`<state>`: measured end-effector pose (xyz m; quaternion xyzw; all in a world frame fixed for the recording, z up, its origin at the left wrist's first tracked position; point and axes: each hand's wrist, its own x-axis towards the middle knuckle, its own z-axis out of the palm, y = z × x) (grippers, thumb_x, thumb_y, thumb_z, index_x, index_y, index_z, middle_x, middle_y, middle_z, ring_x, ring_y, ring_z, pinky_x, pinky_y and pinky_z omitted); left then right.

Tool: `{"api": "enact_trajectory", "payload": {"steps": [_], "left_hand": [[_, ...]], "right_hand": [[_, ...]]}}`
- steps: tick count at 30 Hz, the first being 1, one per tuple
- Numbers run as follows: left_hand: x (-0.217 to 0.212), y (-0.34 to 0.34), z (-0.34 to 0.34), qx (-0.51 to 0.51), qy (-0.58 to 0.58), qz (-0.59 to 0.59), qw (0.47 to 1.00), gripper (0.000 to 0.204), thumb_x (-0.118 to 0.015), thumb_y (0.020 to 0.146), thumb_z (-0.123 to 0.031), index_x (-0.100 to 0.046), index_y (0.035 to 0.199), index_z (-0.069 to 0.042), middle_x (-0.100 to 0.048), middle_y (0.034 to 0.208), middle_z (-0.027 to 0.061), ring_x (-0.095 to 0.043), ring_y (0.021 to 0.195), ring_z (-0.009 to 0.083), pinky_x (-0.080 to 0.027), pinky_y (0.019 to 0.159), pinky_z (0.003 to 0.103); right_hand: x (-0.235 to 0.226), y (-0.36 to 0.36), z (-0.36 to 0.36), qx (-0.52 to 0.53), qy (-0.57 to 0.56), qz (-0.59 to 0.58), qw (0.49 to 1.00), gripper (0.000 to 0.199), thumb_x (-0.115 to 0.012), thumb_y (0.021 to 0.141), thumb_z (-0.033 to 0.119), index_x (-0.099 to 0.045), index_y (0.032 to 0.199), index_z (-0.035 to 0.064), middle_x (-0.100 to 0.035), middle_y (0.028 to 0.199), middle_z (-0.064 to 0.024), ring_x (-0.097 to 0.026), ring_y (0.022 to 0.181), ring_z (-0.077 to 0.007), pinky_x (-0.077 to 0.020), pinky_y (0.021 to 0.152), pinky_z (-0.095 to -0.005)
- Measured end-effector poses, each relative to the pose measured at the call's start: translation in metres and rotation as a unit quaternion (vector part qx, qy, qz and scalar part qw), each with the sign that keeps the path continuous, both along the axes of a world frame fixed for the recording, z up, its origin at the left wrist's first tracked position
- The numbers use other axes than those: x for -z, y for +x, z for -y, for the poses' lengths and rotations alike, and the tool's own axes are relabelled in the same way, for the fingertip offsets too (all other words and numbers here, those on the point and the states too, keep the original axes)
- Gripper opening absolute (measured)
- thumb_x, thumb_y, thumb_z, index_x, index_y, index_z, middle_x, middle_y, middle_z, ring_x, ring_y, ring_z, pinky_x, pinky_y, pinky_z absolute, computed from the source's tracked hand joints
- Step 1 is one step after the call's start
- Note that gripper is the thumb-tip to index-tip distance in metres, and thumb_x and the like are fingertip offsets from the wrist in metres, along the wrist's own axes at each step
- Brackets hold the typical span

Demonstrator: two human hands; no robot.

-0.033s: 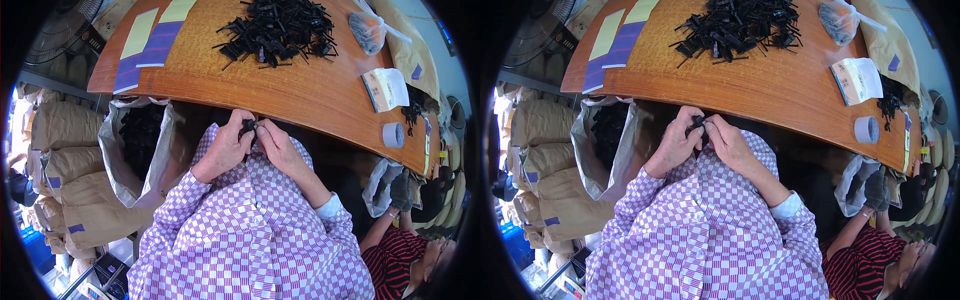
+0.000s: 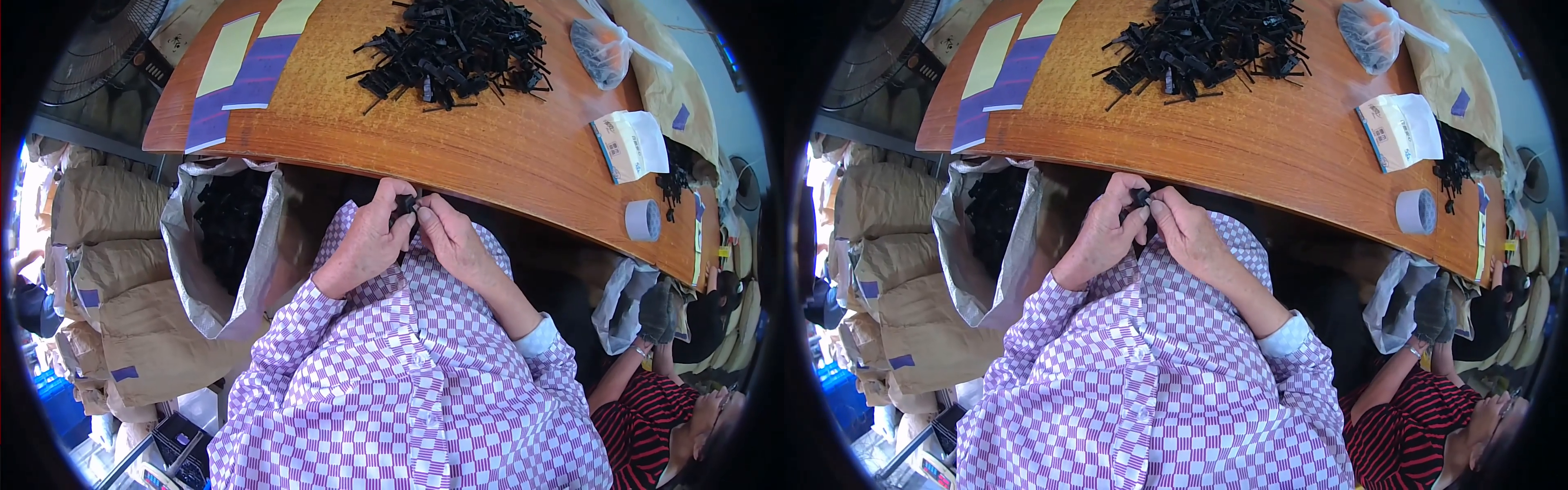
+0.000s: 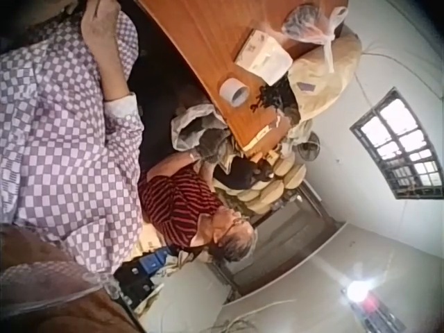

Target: Sorting and inspecting small black plastic components on a wooden table.

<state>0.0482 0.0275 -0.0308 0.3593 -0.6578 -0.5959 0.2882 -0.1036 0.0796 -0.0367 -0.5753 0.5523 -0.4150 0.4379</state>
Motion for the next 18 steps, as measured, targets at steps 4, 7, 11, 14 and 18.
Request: {"api": "enact_trajectory", "payload": {"steps": [4,7,11,14,18], "left_hand": [[0.002,-0.001,0.002,-0.001,-0.023,0.011,1.0,0.026,-0.051,0.086,0.004,-0.038,0.108,-0.003,-0.052,0.067,0.0099,-0.054,0.056,0.0149,-0.043,0.05,0.029],[0.007,-0.001,-0.002,-0.02,-0.058,0.011,0.998,0.026,-0.051,0.086,0.005,-0.038,0.108,-0.003,-0.052,0.066,0.0109,-0.054,0.054,0.0169,-0.042,0.049,0.031],[0.0,0.001,-0.004,-0.06,-0.088,0.021,0.994,0.025,-0.049,0.086,0.007,-0.039,0.106,-0.002,-0.052,0.07,0.0089,-0.054,0.056,0.0147,-0.042,0.05,0.028],[-0.003,0.006,-0.002,-0.068,-0.097,0.023,0.993,0.024,-0.048,0.086,0.01,-0.039,0.105,-0.002,-0.052,0.072,0.0067,-0.054,0.057,0.0099,-0.043,0.05,0.025],[-0.007,0.014,0.003,-0.1,-0.187,0.028,0.977,0.023,-0.052,0.085,0.007,-0.043,0.105,-0.001,-0.054,0.075,0.0066,-0.054,0.059,0.0112,-0.044,0.052,0.026]], "right_hand": [[0.0,0.0,0.003,0.002,-0.012,-0.041,0.999,0.023,-0.042,0.099,0.021,-0.051,0.1,0.0006,-0.051,0.062,-0.0069,-0.05,0.054,-0.0135,-0.0402,0.051,-0.0277],[-0.002,0.004,0.004,0.009,-0.021,-0.037,0.999,0.02,-0.043,0.098,0.02,-0.052,0.1,0.0018,-0.052,0.062,-0.0077,-0.051,0.054,-0.0148,-0.0409,0.052,-0.0279],[0.001,0.011,0.01,0.007,-0.002,-0.002,1.0,0.017,-0.045,0.098,0.018,-0.052,0.1,0.0028,-0.051,0.063,-0.0042,-0.048,0.057,-0.0098,-0.04,0.053,-0.0259],[-0.001,0.017,0.015,0.006,-0.012,0.017,1.0,0.017,-0.045,0.098,0.018,-0.053,0.1,0.0031,-0.05,0.065,-0.0033,-0.047,0.059,-0.0086,-0.0395,0.053,-0.0248],[-0.003,0.018,0.02,-0.02,0.008,0.073,0.997,0.018,-0.048,0.097,0.021,-0.053,0.102,0.0039,-0.049,0.067,-0.0024,-0.047,0.06,-0.0084,-0.0398,0.055,-0.0246]]}}
